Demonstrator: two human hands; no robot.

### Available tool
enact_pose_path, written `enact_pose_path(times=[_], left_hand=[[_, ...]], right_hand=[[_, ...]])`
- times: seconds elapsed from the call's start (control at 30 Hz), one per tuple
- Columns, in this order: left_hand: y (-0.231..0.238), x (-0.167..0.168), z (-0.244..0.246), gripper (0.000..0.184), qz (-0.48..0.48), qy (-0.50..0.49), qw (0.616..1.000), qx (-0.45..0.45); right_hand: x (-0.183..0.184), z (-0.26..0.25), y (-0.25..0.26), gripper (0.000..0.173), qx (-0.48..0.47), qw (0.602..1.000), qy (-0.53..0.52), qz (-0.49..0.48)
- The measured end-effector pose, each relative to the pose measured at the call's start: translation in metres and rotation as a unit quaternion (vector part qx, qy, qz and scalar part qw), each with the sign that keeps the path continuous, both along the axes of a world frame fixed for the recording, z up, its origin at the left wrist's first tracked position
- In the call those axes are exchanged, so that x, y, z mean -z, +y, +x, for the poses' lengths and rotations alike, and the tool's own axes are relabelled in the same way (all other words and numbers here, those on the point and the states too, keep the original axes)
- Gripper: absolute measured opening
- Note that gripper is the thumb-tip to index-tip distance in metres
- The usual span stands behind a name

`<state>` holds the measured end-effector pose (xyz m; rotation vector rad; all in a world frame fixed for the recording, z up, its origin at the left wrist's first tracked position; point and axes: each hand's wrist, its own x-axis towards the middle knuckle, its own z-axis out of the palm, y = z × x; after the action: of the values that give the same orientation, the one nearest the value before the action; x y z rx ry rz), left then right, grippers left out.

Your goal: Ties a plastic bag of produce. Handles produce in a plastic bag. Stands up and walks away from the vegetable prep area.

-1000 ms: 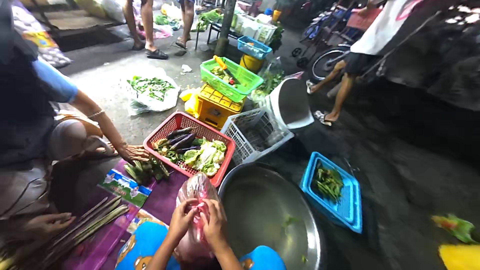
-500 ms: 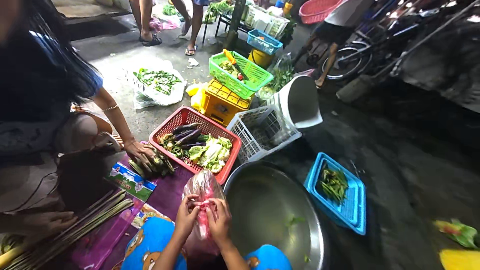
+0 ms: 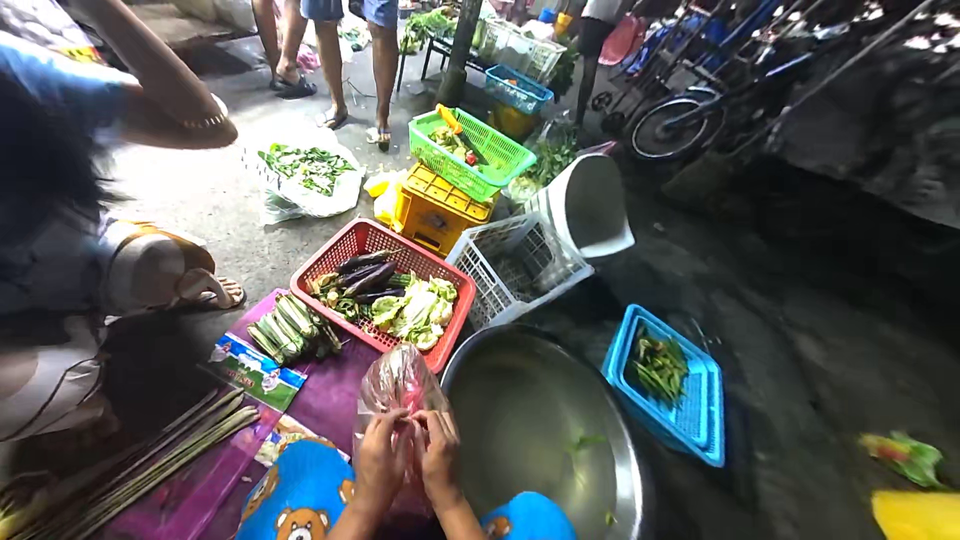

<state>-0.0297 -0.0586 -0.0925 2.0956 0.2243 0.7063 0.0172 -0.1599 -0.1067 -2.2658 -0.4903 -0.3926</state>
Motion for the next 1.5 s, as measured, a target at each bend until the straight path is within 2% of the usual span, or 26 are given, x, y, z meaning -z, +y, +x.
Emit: enact_pose_path(times=[0.1,0.2,0.27,0.37,0.5,0.57,0.67,0.8,0.87,0.93,1.03,1.1,1.17,1.3,1.5], left_hand=[[-0.013,0.001,-0.011,0.023,-0.015,-0.007,1.000,0.017],[-0.024,0.005,-0.023,0.024,-0.011,-0.005,1.000,0.006],[-0.029,0.005,-0.030,0.024,-0.011,0.005,1.000,0.007],[-0.033,0.006,-0.035,0.025,-0.016,0.008,1.000,0.018],[-0.027,0.003,-0.023,0.025,-0.073,0.005,0.997,-0.003],[-0.015,0.000,-0.011,0.030,-0.086,0.044,0.995,0.013],[0.001,-0.010,0.008,0.031,-0.066,0.163,0.980,0.091],[0.009,-0.025,0.024,0.029,-0.043,0.286,0.945,0.152],[0.010,-0.029,0.027,0.026,-0.032,0.306,0.941,0.142],[0.009,-0.028,0.026,0.021,-0.021,0.289,0.950,0.114],[0.008,-0.025,0.024,0.019,-0.002,0.272,0.959,0.081],[0.008,-0.028,0.025,0.020,0.008,0.286,0.956,0.071],[0.005,-0.033,0.026,0.020,0.022,0.288,0.955,0.065],[0.002,-0.042,0.029,0.023,0.040,0.310,0.947,0.076],[0.004,-0.040,0.028,0.021,0.009,0.287,0.954,0.089]], right_hand=[[-0.006,0.001,-0.003,0.016,-0.008,0.994,0.105,0.028],[-0.026,0.008,-0.010,0.032,-0.028,0.959,0.275,0.062],[-0.039,0.012,-0.015,0.034,-0.049,0.939,0.337,0.045],[-0.043,0.013,-0.017,0.025,-0.067,0.928,0.366,0.012],[-0.038,0.014,-0.020,0.024,-0.073,0.927,0.366,0.032],[-0.037,0.015,-0.023,0.026,-0.082,0.923,0.373,0.041],[-0.036,0.018,-0.027,0.028,-0.095,0.920,0.378,0.037],[-0.024,0.021,-0.034,0.029,-0.088,0.926,0.358,0.085],[-0.017,0.020,-0.036,0.026,-0.077,0.934,0.329,0.120],[-0.016,0.016,-0.037,0.024,-0.053,0.957,0.256,0.125],[-0.022,0.011,-0.036,0.022,-0.017,0.997,0.058,0.043],[-0.023,0.009,-0.035,0.019,-0.026,0.998,-0.053,-0.011],[-0.022,0.010,-0.034,0.021,-0.054,0.991,-0.106,-0.055],[-0.015,0.021,-0.032,0.020,-0.084,0.984,-0.114,-0.111],[-0.004,0.023,-0.034,0.017,-0.063,0.997,-0.043,-0.034]])
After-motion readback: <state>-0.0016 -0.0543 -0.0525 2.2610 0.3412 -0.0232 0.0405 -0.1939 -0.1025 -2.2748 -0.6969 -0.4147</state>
